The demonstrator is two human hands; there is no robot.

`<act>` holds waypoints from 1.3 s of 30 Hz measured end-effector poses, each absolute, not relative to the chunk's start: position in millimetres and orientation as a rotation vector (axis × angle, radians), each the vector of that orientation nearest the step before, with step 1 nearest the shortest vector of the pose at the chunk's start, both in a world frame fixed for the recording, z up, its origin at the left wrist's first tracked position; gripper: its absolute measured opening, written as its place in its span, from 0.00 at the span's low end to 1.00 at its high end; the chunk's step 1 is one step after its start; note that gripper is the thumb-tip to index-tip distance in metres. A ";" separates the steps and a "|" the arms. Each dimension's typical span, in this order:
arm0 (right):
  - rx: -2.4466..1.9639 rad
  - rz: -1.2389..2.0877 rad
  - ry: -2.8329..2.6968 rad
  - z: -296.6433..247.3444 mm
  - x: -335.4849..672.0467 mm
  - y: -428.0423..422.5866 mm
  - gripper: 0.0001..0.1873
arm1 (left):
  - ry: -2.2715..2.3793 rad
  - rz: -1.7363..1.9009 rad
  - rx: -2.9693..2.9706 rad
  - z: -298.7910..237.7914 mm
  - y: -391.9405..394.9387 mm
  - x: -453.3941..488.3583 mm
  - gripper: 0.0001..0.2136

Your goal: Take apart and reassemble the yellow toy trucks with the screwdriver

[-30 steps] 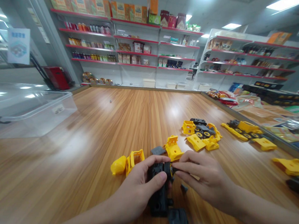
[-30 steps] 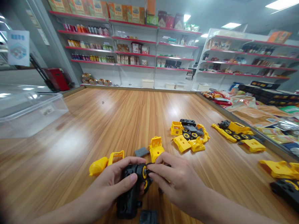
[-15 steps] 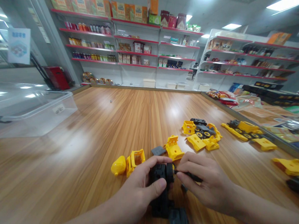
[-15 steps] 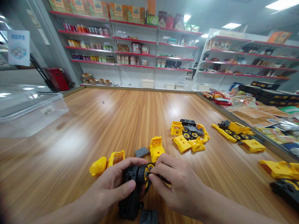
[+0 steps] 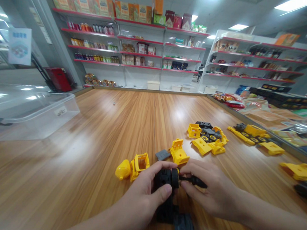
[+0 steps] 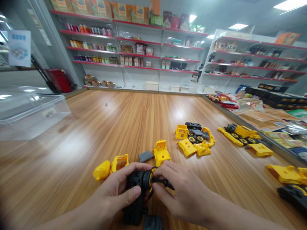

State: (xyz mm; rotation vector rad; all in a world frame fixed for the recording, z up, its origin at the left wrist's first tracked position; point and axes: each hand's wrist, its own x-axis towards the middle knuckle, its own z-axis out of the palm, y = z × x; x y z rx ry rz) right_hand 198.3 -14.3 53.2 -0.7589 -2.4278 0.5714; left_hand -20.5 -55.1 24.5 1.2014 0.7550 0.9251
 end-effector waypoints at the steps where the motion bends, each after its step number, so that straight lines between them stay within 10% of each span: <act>1: -0.756 0.567 -2.418 53.4 198.2 -14.5 0.04 | 0.753 0.932 1.203 24.6 -55.0 -20.1 0.18; 39: -0.906 0.778 -2.343 51.1 194.3 -18.9 0.11 | 0.906 0.928 1.743 39.0 -59.1 -24.3 0.19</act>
